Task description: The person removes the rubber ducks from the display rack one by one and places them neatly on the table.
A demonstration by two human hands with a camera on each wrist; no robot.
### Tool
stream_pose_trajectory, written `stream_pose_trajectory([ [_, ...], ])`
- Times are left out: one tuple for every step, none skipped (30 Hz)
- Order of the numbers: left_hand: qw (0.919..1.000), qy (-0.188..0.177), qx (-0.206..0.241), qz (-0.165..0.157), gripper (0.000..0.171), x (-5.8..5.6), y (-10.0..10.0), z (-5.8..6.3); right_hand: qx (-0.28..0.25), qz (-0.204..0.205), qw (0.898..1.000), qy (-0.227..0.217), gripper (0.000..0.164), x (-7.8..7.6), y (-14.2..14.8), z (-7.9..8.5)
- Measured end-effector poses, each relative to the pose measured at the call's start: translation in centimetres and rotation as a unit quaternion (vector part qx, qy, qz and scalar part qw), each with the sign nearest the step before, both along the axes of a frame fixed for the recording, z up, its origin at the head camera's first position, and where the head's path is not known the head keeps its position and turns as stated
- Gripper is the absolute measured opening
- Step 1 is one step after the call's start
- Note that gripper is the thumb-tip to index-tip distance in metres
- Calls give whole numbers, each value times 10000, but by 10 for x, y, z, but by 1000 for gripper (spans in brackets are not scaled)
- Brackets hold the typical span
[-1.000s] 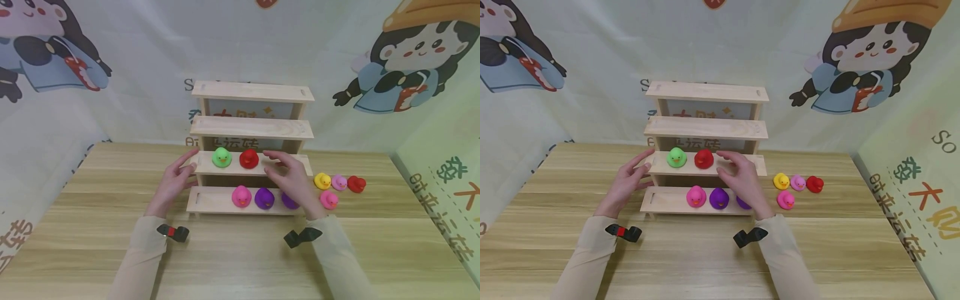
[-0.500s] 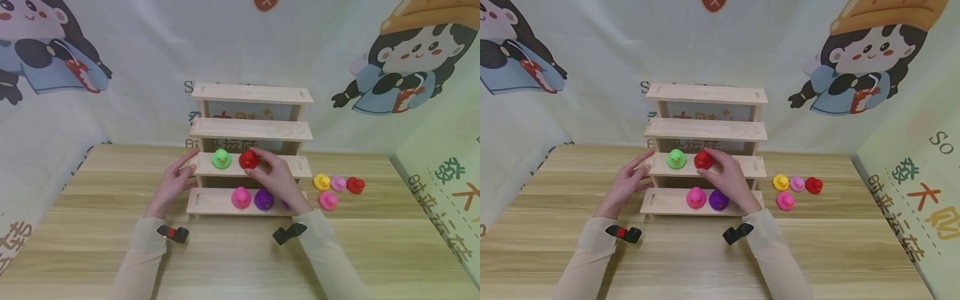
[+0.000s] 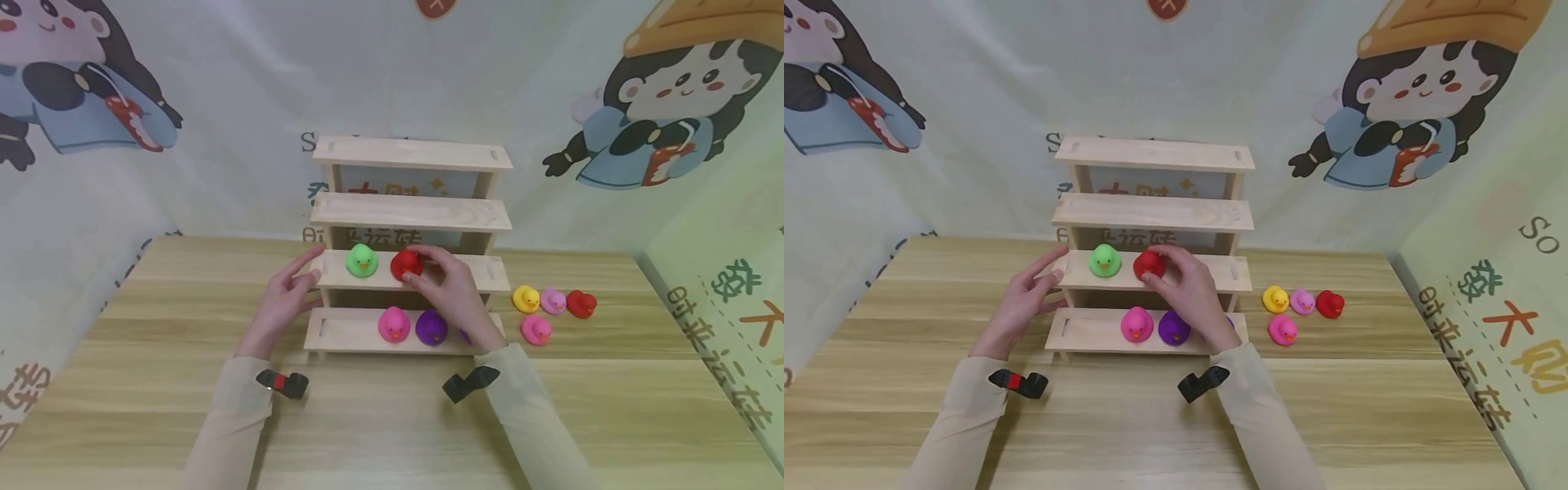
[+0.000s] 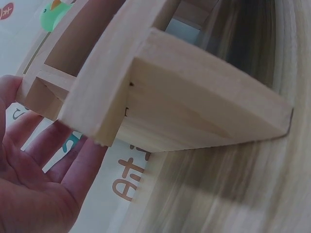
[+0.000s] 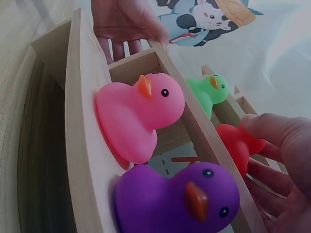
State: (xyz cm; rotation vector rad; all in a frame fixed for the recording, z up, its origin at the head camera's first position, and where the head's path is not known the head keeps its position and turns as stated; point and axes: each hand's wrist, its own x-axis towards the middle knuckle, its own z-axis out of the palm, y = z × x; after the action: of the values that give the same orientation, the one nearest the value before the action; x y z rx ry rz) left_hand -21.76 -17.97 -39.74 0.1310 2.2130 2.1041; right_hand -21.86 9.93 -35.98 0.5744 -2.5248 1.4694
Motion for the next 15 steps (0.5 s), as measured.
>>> stream_pose_trajectory([
  [10000, 5, 1, 3, 48, 0, 0, 1, -4, 3, 10000, 14, 44, 0, 0, 0],
  [10000, 11, 6, 4, 48, 0, 0, 1, -1, 20, 10000, 31, 45, 0, 1, 1],
  [10000, 19, 13, 8, 48, 0, 0, 1, 0, 42, 10000, 52, 44, 0, 1, 1],
  [10000, 20, 16, 18, 48, 0, 0, 1, 5, 64, 9999, 88, 44, 1, 2, 1],
  [10000, 20, 29, 15, 48, 0, 0, 2, 0, 87, 9999, 127, 44, 1, 2, 1],
  [10000, 33, 33, 14, 48, 0, 0, 2, 3, 110, 9998, 168, 43, 1, 3, 1],
  [10000, 34, 46, 24, 48, 1, 0, 2, 8, 132, 9997, 221, 43, 1, 4, 1],
  [10000, 39, 59, 31, 48, 1, 0, 2, 10, 151, 9995, 273, 43, 2, 4, 1],
  [10000, 44, 73, 33, 48, 1, 0, 2, 4, 168, 9993, 323, 43, 2, 5, 1],
  [9999, 42, 92, 33, 48, 1, 0, 2, 1, 186, 9992, 360, 42, 3, 6, 1],
  [9999, 30, 95, 36, 48, 1, 0, 2, -5, 205, 9991, 364, 42, 4, 7, 1],
  [9999, 13, 107, 45, 48, 1, 1, 2, 4, 212, 9991, 357, 42, 5, 7, 1],
  [9999, -9, 119, 51, 48, 1, 1, 2, 10, 211, 9992, 339, 42, 6, 8, 1],
  [9999, -27, 130, 39, 48, 1, 1, 2, 12, 211, 9993, 317, 42, 7, 9, 1],
  [9999, -38, 139, 28, 49, 0, 1, 2, 24, 204, 9994, 292, 42, 8, 10, 1],
])
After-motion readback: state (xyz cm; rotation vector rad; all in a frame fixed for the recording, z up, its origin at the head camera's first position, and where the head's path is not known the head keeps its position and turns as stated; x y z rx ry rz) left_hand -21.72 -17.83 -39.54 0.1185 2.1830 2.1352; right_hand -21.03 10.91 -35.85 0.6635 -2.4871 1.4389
